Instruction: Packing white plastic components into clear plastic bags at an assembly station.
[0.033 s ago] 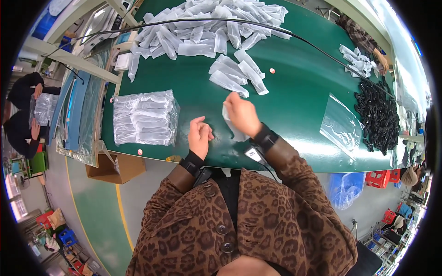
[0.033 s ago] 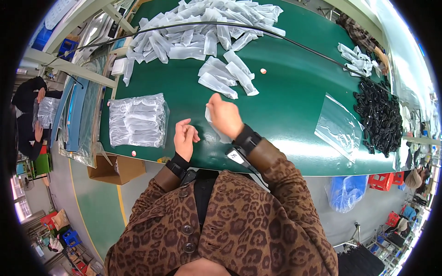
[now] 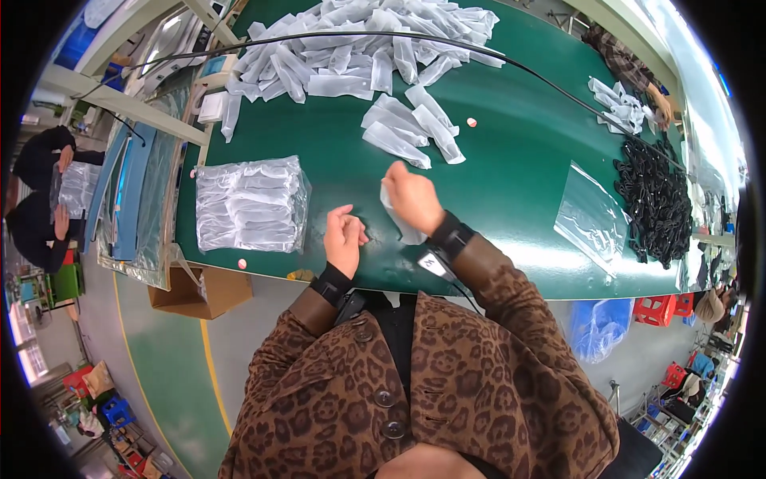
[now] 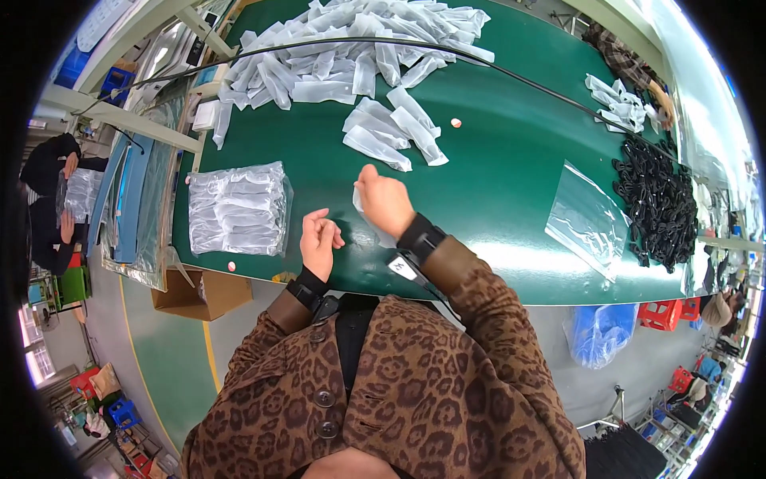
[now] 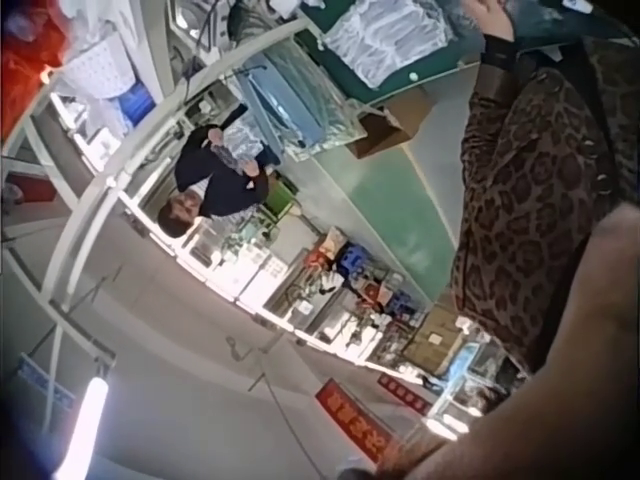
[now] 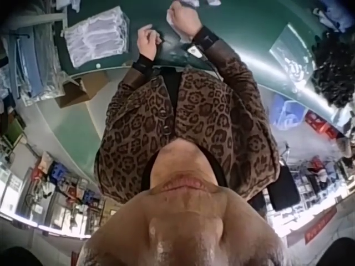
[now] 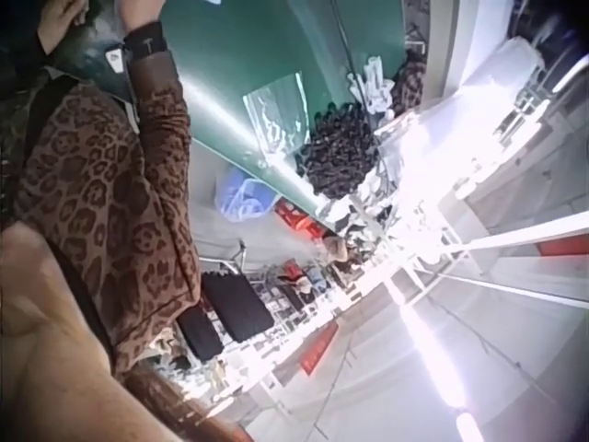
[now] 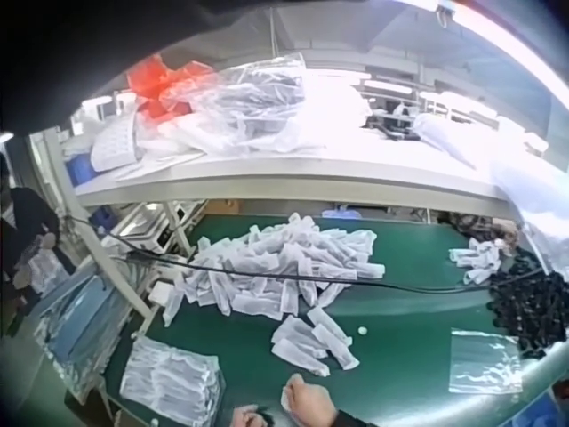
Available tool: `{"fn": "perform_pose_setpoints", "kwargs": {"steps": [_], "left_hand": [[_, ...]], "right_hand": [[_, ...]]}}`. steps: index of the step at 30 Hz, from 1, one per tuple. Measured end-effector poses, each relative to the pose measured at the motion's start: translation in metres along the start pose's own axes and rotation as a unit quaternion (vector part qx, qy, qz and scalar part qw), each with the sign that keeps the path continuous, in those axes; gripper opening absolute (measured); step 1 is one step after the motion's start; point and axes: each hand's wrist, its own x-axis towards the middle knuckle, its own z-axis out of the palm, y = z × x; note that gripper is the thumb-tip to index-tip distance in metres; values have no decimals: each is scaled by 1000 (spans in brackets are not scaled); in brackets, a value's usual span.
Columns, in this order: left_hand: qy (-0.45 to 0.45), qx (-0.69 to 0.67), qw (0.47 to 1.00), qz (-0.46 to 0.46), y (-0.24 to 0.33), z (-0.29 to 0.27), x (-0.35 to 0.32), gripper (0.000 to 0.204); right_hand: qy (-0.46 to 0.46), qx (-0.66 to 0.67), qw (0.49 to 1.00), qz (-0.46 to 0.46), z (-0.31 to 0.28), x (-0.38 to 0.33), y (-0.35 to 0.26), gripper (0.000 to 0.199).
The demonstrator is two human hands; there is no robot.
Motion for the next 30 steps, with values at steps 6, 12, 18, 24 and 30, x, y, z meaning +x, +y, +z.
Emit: {"fn": "perform_pose_setpoints", "kwargs": {"steps": [6,12,18,24,30], "left_hand": [[37,81,996,3,-16,-16,-5,31],[-74,397,858,317,33,1,12,44],[-249,525,764,280,-14,17,41,40],[-348,499,760,228,-15,14,41,22],[-190,485,753,401,12,18,51,12]], "right_hand": [[-55,57,996,-35,27,-5,34,30],[-169,-140,975,-21,4,-62,52,44],[-63,-62,981,-175,7,-42,57,42],[89,-175,973,-123,-9,29,71,33],[-117,-208,962,-131,11,12,83,26]]}}
